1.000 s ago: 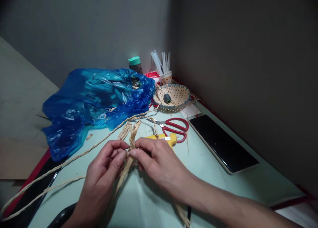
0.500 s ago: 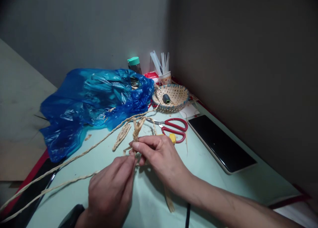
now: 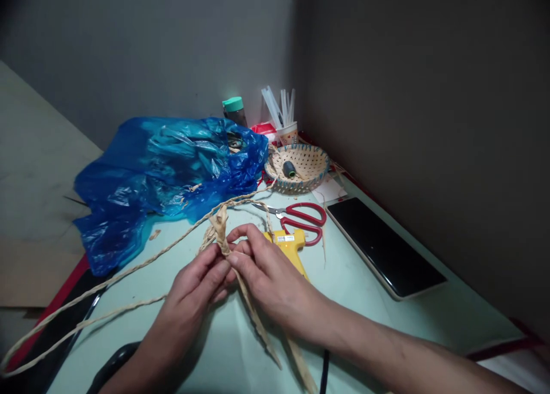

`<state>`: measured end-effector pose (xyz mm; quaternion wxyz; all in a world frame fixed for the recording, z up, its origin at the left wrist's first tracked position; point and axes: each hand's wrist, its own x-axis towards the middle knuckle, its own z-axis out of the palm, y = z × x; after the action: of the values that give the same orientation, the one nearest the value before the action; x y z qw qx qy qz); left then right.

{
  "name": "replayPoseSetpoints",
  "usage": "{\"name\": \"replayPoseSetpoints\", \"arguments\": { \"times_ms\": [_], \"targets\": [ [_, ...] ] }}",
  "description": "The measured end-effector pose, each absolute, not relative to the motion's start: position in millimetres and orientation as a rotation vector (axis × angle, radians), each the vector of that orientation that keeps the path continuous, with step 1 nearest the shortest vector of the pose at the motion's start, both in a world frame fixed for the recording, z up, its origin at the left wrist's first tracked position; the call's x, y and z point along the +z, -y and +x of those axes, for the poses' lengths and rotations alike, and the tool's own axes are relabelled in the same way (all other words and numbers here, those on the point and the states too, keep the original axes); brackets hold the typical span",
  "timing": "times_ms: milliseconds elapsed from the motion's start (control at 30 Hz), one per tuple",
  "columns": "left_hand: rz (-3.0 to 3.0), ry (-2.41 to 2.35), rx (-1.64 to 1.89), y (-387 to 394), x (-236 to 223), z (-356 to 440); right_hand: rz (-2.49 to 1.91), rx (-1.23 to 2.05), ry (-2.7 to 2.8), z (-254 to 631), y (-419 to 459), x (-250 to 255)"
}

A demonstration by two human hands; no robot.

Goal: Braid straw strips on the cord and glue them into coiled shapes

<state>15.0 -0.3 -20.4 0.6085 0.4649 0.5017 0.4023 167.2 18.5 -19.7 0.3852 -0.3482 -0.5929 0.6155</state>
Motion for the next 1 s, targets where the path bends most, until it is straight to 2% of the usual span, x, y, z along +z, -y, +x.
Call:
{"name": "replayPoseSetpoints", "arguments": {
  "times_ms": [167, 333, 433, 700, 867, 1000],
  "targets": [
    [1.298, -1.303, 0.947, 1.3, -14.3, 8.8, -1.039, 1.199, 1.897, 172.5, -17.9, -10.8],
    [1.441, -1.525, 1.013, 1.7, -6.5, 10.0, -1.082, 0.415, 2.286, 172.7, -12.7, -15.8],
    [1.406, -1.551, 1.08, 0.5, -6.8, 12.3, -0.96, 0.119, 2.304, 171.1, -7.7, -21.7],
    [0.956, -1.331, 1.101, 1.1, -15.3, 12.5, -0.748, -0.193, 2.295, 158.8, 2.6, -24.1],
    [0.66, -1.134, 1.098, 4.8, -12.4, 13.5, -0.796, -0.348, 2.327, 150.7, 7.0, -28.3],
    [0.694, -1.155, 1.133, 2.7, -17.2, 11.5, -0.851, -0.386, 2.407, 147.1, 10.5, -36.4]
  ]
}}
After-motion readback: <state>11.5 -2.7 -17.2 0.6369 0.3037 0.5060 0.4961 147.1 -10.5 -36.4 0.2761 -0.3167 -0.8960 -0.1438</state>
